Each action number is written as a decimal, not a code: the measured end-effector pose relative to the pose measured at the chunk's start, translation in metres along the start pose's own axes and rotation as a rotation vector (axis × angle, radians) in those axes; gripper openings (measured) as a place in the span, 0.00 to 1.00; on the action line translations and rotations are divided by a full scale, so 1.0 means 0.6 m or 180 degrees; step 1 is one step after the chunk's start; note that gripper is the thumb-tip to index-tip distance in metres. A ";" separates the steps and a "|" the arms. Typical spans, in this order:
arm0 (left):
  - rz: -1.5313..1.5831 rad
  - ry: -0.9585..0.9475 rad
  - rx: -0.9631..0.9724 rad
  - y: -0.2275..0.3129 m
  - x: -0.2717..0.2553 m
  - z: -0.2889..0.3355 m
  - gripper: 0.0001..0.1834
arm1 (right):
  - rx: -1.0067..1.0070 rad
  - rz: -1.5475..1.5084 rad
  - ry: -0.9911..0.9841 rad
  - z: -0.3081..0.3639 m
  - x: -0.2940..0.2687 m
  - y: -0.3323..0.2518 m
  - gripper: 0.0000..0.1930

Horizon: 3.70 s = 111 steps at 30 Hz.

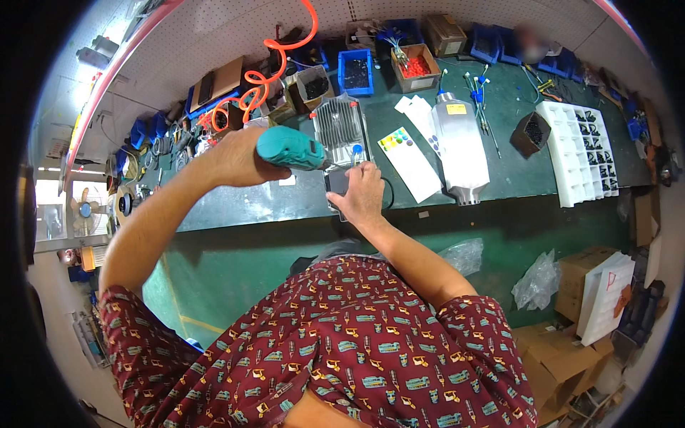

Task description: The person assembles an electronic device by applying adhesive labels to a translucent plastic housing, attaching a metal heatsink, and securing components with a cordless drill. They handle wires, a black plastic base, and fasteners, then place the assembled unit into a cardboard box.

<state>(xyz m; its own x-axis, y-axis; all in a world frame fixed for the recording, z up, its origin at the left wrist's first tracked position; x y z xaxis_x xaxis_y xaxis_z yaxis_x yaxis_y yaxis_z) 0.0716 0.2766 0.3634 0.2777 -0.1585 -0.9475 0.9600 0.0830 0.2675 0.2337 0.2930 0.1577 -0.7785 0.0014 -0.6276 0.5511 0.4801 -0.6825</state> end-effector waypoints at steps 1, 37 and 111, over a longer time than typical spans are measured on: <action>-0.0285 -0.0210 0.0022 0.007 0.004 -0.011 0.22 | -0.0019 -0.0010 0.0028 0.002 0.002 -0.005 0.29; 0.1878 0.2899 -0.2326 -0.250 0.232 0.273 0.23 | -0.1022 -0.0360 -0.0472 0.030 -0.053 0.013 0.18; 0.2227 0.0873 -0.0687 -0.213 0.104 -0.416 0.25 | 0.4486 -0.3324 0.0193 0.166 -0.049 0.026 0.13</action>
<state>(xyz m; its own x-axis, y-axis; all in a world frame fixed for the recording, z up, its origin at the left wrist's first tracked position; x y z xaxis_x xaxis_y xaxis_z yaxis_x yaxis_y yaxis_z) -0.0427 0.5019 0.2266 0.7699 0.2478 -0.5881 0.5288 0.2681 0.8053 0.2952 0.2132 0.1281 -0.9356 0.2613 0.2374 -0.3512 -0.7576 -0.5502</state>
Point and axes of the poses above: each hand's wrist, its own z-axis away from the middle knuckle, its own x-axis out of the palm, y = z × x, the point moved 8 cm from there along -z, towards the middle knuckle, and after that the axes turned 15 degrees about y, right-handed, at the moved point
